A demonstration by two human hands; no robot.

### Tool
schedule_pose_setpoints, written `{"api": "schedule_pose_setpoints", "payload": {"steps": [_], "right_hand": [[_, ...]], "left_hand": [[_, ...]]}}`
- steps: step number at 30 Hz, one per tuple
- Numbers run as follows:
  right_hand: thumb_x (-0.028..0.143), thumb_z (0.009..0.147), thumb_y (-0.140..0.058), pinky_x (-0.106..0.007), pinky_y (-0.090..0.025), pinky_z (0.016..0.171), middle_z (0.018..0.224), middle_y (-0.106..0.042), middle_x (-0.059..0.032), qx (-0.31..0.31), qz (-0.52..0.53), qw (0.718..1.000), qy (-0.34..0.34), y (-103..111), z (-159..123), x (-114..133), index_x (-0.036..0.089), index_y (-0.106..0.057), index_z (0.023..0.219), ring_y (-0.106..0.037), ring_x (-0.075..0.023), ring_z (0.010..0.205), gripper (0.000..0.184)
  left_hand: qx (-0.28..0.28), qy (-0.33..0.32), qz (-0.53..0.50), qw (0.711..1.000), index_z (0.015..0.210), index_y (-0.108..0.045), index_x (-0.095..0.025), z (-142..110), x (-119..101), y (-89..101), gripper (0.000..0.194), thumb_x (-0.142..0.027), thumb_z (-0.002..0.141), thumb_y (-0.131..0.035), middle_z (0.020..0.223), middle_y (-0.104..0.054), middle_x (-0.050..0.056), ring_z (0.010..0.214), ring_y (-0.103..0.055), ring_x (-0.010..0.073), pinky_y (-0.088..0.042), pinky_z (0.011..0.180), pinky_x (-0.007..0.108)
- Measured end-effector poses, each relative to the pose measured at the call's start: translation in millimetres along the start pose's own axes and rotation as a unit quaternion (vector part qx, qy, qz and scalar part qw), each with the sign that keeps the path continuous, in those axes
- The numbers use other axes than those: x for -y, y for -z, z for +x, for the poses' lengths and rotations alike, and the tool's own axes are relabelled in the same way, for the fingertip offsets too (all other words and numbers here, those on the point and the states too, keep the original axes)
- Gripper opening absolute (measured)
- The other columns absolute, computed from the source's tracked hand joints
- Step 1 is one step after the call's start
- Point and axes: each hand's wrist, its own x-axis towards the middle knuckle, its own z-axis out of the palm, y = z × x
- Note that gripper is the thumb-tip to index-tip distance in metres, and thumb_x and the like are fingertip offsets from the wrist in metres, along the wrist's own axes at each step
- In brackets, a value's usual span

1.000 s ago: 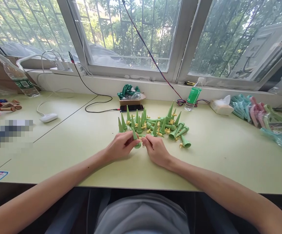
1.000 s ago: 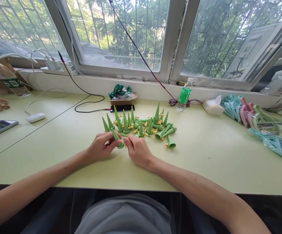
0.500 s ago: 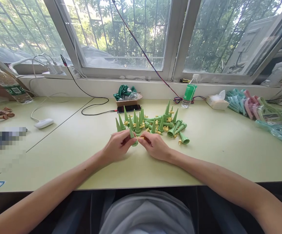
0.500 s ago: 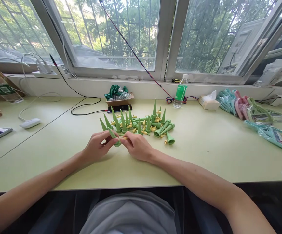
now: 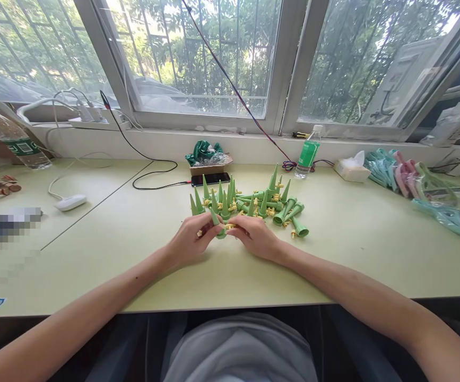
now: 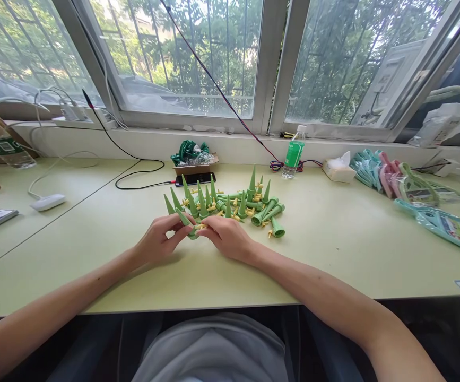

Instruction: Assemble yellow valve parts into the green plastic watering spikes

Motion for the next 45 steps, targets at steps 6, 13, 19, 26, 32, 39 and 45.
{"api": "schedule_pose_setpoints", "payload": {"steps": [6,13,19,26,32,39,45], "right_hand": [[0.041,0.106,-0.039,-0.024,-0.035,0.059,0.057,-0.052,0.0014,0.021,-0.022,0.999,-0.037,0.4,0.3,-0.7,0.020,-0.049,0.064,-0.045,-0.0117,0.055,0.048],[0.038,0.105,-0.042,-0.024,-0.033,0.057,0.056,-0.050,0.0025,0.006,-0.018,0.999,-0.036,1.0,-0.1,1.1,0.020,-0.046,0.062,-0.043,-0.0110,0.053,0.046],[0.033,0.103,-0.047,-0.022,-0.038,0.060,0.067,-0.061,0.0011,-0.001,-0.002,0.999,-0.037,5.3,-1.4,5.9,0.019,-0.064,0.092,-0.050,-0.0118,0.057,0.025],[0.030,0.103,-0.043,-0.022,-0.040,0.061,0.066,-0.061,0.0019,0.014,0.026,0.998,-0.050,6.3,-2.6,10.2,0.019,-0.060,0.107,-0.053,-0.0127,0.056,0.021],[0.029,0.103,-0.043,-0.023,-0.041,0.061,0.064,-0.059,0.0027,0.015,0.027,0.998,-0.047,3.4,-1.8,8.9,0.019,-0.060,0.103,-0.053,-0.0128,0.055,0.019],[0.026,0.102,-0.045,-0.022,-0.040,0.062,0.064,-0.058,0.0027,0.022,0.030,0.998,-0.043,3.9,-1.7,11.2,0.020,-0.059,0.092,-0.051,-0.0122,0.057,0.018],[0.026,0.103,-0.045,-0.022,-0.038,0.062,0.070,-0.060,0.0004,0.021,0.011,0.999,-0.028,0.8,-2.2,9.8,0.019,-0.060,0.089,-0.050,-0.0121,0.060,0.021]], "left_hand": [[0.054,-0.028,0.036,0.998,0.089,-0.061,-0.018,-6.4,0.4,-2.6,0.012,-0.023,0.097,-0.054,0.068,-0.060,-0.002,0.052,-0.048,0.0089,-0.040,0.051,0.020],[0.049,-0.037,0.046,0.997,0.088,-0.060,-0.018,-5.0,-2.0,-3.2,0.012,-0.020,0.097,-0.053,0.067,-0.057,-0.002,0.052,-0.046,0.0092,-0.038,0.052,0.022],[0.049,-0.035,0.050,0.997,0.087,-0.060,-0.018,-4.4,-1.4,-4.1,0.014,-0.021,0.098,-0.052,0.070,-0.061,-0.001,0.053,-0.048,0.0100,-0.039,0.053,0.022],[0.040,-0.038,0.050,0.997,0.090,-0.060,-0.019,-4.4,0.0,-3.7,0.012,-0.020,0.098,-0.052,0.072,-0.062,-0.001,0.054,-0.048,0.0100,-0.039,0.054,0.022],[0.048,-0.036,0.052,0.997,0.088,-0.059,-0.019,-4.2,-0.3,-3.8,0.013,-0.020,0.098,-0.051,0.068,-0.058,-0.002,0.053,-0.047,0.0102,-0.039,0.053,0.022],[0.046,-0.043,0.052,0.997,0.084,-0.056,-0.019,-4.8,1.3,-2.6,0.014,-0.019,0.097,-0.053,0.065,-0.055,-0.003,0.051,-0.044,0.0099,-0.038,0.053,0.022],[0.053,-0.033,0.059,0.996,0.082,-0.056,-0.018,-6.7,2.1,-1.2,0.015,-0.018,0.097,-0.052,0.064,-0.052,-0.003,0.052,-0.043,0.0098,-0.037,0.053,0.023]]}}
